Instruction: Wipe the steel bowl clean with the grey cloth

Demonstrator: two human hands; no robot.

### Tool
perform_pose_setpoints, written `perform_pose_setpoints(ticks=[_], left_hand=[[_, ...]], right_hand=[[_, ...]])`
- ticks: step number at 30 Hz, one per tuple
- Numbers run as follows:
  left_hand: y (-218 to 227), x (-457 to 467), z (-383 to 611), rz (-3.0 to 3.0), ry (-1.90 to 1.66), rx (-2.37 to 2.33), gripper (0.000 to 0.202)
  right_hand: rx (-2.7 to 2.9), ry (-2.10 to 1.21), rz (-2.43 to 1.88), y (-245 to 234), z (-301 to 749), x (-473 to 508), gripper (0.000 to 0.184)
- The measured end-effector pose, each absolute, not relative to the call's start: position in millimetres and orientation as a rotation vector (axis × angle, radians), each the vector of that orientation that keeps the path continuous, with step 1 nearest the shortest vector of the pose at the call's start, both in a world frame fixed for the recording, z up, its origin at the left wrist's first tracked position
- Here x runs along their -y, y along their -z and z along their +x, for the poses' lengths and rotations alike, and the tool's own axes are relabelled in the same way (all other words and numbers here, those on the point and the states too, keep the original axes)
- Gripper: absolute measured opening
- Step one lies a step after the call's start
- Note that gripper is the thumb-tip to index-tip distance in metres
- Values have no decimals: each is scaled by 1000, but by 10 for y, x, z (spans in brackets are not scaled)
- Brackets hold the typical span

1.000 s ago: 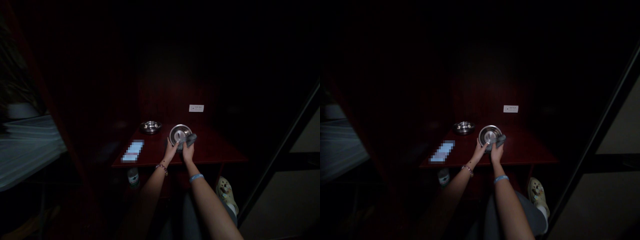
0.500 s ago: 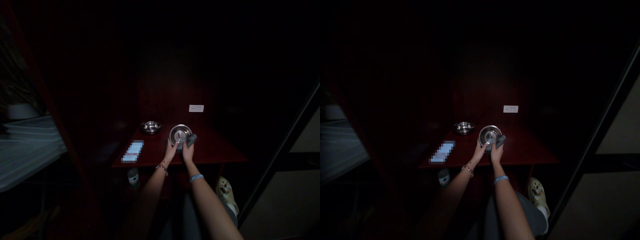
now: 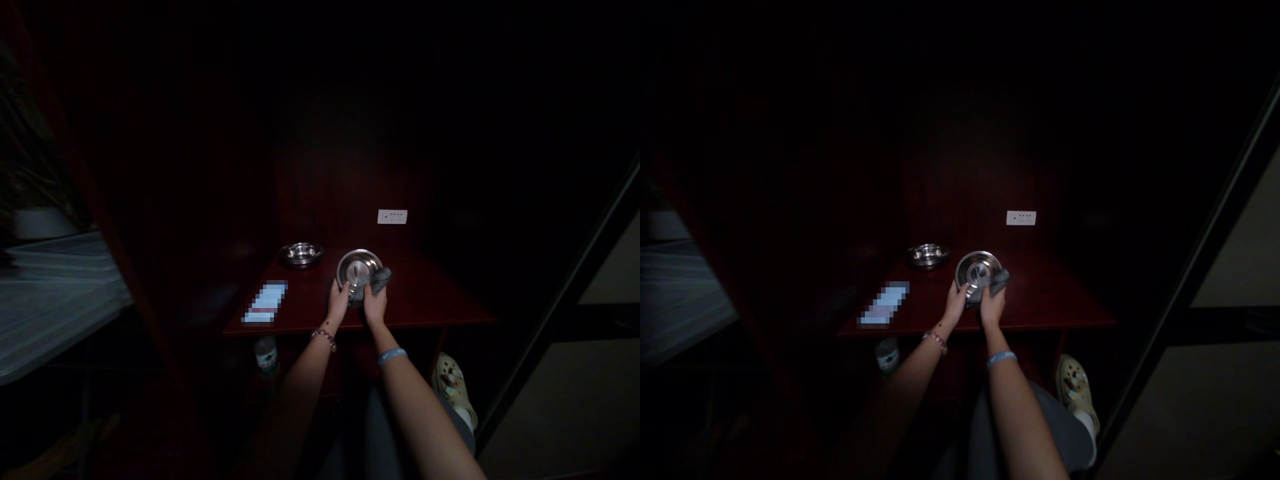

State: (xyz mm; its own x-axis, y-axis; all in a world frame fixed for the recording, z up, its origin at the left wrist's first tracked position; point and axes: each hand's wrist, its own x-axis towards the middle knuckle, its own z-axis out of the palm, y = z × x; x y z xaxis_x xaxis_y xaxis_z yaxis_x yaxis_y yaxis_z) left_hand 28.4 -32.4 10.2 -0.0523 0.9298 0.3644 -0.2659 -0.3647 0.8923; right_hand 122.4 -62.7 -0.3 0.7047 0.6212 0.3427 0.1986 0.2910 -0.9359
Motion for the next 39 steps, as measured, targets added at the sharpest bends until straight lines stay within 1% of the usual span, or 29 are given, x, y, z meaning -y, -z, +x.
perform_pose_setpoints(ticks=[6, 14, 19, 22, 32, 39], left_hand=[[-39, 232, 286, 1203, -1617, -870, 27], [12, 180, 307, 1267, -1613, -812, 33], [-50, 281, 308, 1299, -1639, -734, 43], [-106, 353, 305, 1311, -1600, -721, 45], [-66, 307, 299, 1307, -1578, -788, 48], [-26, 269, 304, 1323, -1589, -761, 45]], right_hand=[[811, -327, -1255, 16, 1220, 610, 56], [798, -334, -1277, 16, 1239, 605, 55], [786, -338, -1270, 20, 1246, 606, 55], [783, -347, -1274, 15, 1246, 610, 55], [781, -355, -1276, 11, 1249, 606, 54], [785, -338, -1263, 47, 1259, 579, 54]])
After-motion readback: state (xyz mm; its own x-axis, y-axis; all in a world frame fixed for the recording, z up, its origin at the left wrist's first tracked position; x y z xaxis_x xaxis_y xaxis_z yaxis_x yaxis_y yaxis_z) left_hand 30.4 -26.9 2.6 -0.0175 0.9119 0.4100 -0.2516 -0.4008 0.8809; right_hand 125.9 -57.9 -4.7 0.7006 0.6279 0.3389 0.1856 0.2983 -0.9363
